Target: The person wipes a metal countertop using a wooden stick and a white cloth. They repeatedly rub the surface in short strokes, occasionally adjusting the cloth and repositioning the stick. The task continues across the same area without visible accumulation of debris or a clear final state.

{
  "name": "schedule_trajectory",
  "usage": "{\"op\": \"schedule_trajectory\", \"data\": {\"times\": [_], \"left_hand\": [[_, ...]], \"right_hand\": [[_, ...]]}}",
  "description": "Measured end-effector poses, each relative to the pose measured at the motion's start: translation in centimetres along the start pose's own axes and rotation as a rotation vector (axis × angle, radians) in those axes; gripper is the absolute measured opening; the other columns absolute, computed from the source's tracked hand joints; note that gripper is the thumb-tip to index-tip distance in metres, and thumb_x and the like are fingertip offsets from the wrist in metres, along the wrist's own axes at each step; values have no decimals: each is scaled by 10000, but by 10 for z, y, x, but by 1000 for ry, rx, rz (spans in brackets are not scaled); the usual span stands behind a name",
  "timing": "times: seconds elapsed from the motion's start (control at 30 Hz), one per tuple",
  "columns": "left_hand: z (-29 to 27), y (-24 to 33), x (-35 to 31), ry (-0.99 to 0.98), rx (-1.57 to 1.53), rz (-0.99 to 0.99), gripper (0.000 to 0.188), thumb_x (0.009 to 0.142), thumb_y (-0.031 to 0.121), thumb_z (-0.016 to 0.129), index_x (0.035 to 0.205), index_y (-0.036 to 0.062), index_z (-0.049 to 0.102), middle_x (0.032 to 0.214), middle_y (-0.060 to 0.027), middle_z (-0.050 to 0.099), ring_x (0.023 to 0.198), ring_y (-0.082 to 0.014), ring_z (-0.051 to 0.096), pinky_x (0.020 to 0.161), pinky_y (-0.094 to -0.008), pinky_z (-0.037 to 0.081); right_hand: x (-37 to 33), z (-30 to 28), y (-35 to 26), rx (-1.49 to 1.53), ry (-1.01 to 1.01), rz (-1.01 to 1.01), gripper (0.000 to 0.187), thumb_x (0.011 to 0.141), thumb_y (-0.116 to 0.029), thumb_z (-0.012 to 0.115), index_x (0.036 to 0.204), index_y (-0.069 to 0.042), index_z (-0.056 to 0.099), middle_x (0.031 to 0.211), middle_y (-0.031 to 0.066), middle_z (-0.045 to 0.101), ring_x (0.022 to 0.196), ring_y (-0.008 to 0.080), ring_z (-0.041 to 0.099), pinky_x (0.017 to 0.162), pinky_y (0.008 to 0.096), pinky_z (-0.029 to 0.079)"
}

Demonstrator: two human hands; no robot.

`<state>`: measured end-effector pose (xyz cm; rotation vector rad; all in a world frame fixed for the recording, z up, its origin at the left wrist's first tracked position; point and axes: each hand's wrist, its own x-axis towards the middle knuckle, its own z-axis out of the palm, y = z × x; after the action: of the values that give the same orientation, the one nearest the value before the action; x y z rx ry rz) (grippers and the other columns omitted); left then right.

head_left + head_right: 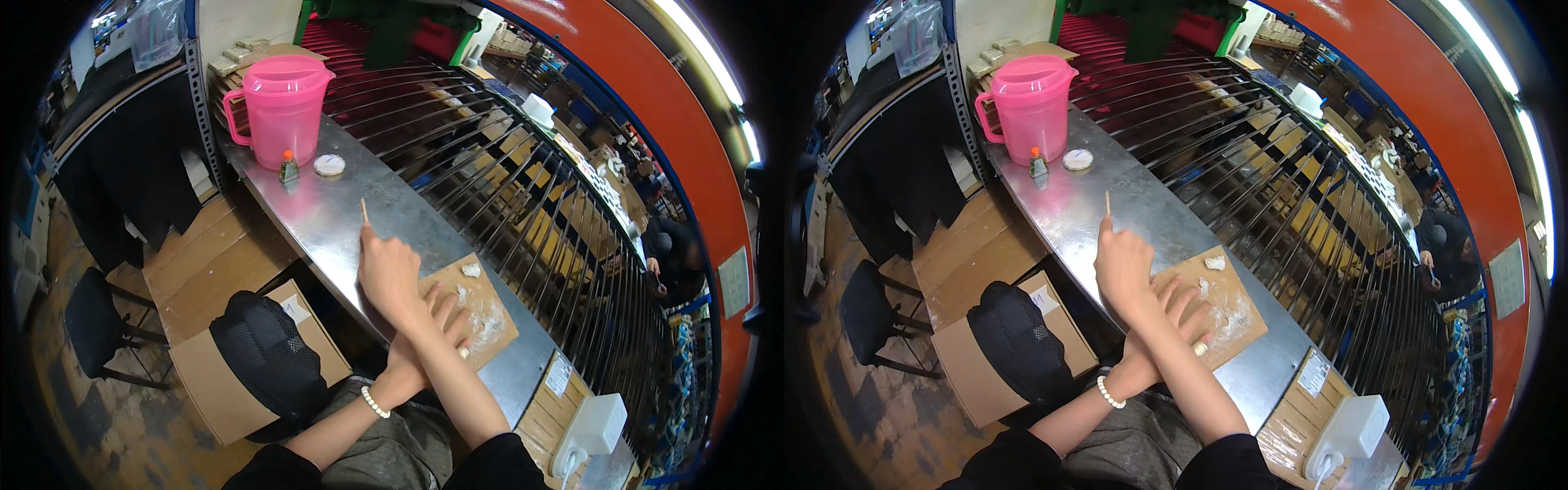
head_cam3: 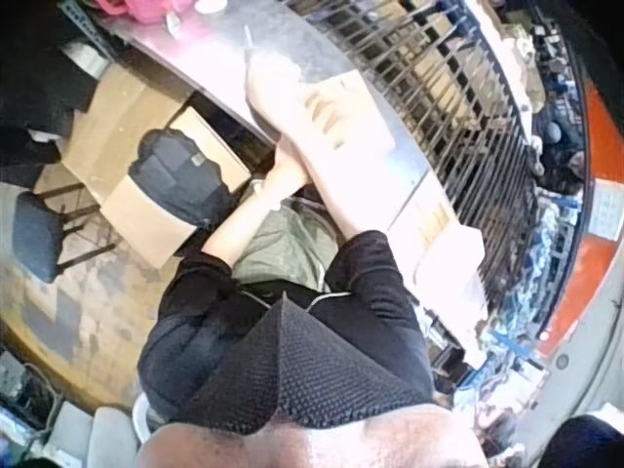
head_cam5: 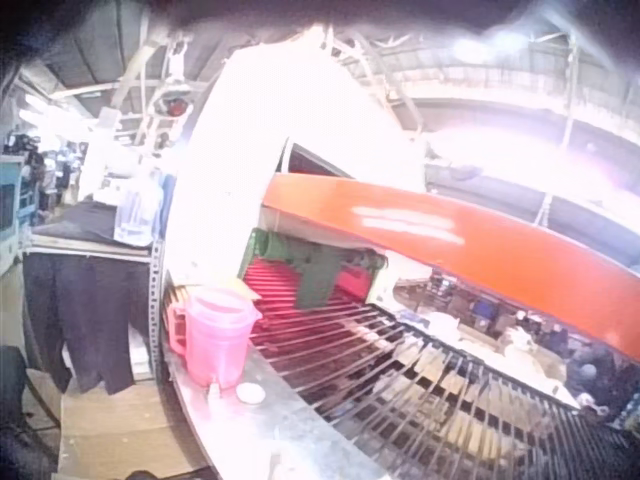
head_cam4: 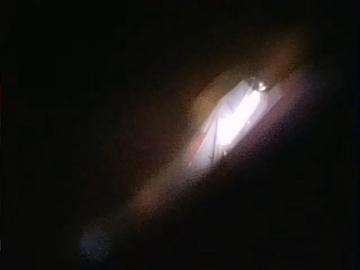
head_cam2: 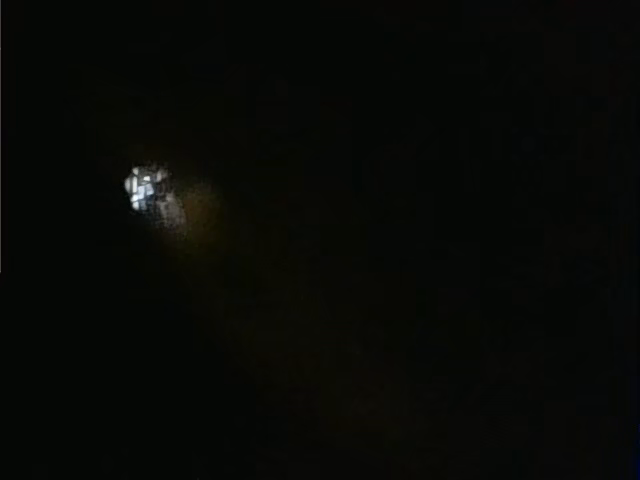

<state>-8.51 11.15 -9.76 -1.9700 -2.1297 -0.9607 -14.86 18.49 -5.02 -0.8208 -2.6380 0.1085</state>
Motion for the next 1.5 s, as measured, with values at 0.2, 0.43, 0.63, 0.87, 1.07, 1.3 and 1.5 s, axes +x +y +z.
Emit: {"op": "schedule_trajectory", "data": {"times": [0.2,0.43,0.63,0.87,1.07,1.3,1.5], "left_hand": [[7,8,6,36,-75,31,505,967,470,530,1299,102,627,1432,-142,496,1438,-386,330,1180,-557,249],[5,8,9,35,-91,-5,502,953,456,561,1295,95,627,1411,-152,515,1423,-390,350,1194,-569,218],[5,4,4,13,18,22,504,962,472,543,1305,111,620,1431,-147,491,1440,-390,317,1179,-546,259],[6,5,7,-3,7,19,529,966,490,517,1336,120,595,1430,-148,490,1440,-383,315,1167,-552,262],[1,11,10,-61,74,-13,553,970,500,503,1371,126,570,1456,-128,478,1448,-350,313,1184,-578,200],[0,5,6,-26,21,8,551,979,515,480,1364,132,573,1479,-115,458,1460,-344,285,1174,-555,218],[5,11,10,-86,40,-19,561,983,515,467,1394,142,546,1506,-110,428,1465,-341,277,1183,-547,208]], "right_hand": [[9,8,17,-23,29,54,340,836,-46,603,1164,13,669,674,252,658,670,411,696,573,496,542],[21,8,24,-50,44,41,319,793,-5,604,1098,66,662,706,246,668,649,391,700,552,472,545],[-4,4,8,-31,86,-16,263,836,-42,600,1068,61,668,708,243,668,654,399,694,567,482,540],[19,22,28,-159,99,59,355,810,-14,609,1154,52,665,669,221,665,618,357,697,536,462,537],[25,11,48,-62,145,4,340,835,-30,606,1165,9,676,642,227,652,595,361,694,520,463,536],[5,11,10,-32,50,-138,327,795,4,629,1113,71,665,663,195,676,608,331,708,508,412,542],[23,24,40,-158,105,20,237,847,-76,624,1060,-1,696,663,217,662,609,377,692,533,465,539]]}}
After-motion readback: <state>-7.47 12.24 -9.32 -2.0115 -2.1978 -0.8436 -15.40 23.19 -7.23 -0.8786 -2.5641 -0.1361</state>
